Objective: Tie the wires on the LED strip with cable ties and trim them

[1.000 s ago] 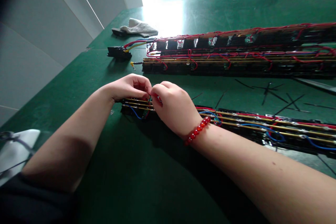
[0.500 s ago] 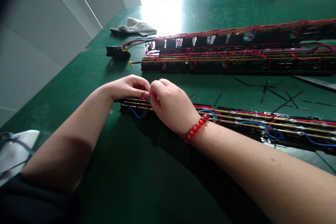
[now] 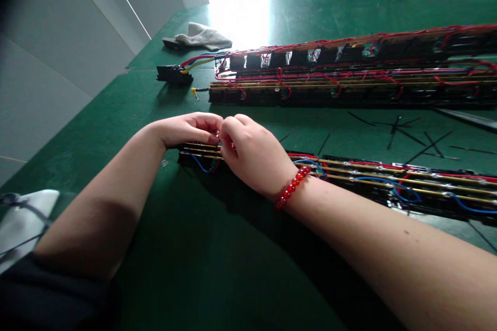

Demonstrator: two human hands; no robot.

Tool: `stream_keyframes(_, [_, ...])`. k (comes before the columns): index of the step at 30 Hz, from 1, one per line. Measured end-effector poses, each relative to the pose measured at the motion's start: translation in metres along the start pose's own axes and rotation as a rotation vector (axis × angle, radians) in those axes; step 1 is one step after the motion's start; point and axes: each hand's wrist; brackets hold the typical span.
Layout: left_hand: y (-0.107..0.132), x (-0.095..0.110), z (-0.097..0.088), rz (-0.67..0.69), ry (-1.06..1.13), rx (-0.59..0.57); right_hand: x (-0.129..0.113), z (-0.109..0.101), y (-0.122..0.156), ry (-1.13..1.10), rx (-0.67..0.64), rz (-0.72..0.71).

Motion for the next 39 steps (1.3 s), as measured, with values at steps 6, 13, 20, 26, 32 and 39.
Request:
stream_keyframes(6, [0.0,0.001,-0.001,-0.007,-0.008,-0.014,0.001,0.0,-0.002,-0.023,0.024,0.009])
stream_keyframes(13, [0.001,0.004,0.001,-0.006,-0.019,-0.02,0.002,-0.003,-0.005,-0.073,0.006,0.069])
stream_keyframes(20, [0.001,0.006,0.003,-0.026,0.016,-0.012,0.002,-0.007,-0.006,-0.181,0.074,0.15])
stream_keyframes(26, [0.002,0.009,0.004,-0.059,-0.026,-0.011,0.002,-0.008,-0.009,-0.275,0.128,0.226])
stream_keyframes(32, [0.005,0.012,0.005,-0.045,-0.104,0.013,0.002,-0.009,-0.011,-0.31,0.14,0.289])
stream_keyframes(39, [0.002,0.005,0.005,0.047,-0.073,0.143,0.003,-0.009,-0.011,-0.369,0.155,0.27])
Point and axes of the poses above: each hand's wrist, its own y-axis away from the middle knuckle, its own z-axis out of the palm, x = y × z, and after that the axes turned 13 degrees about -z, right-handed
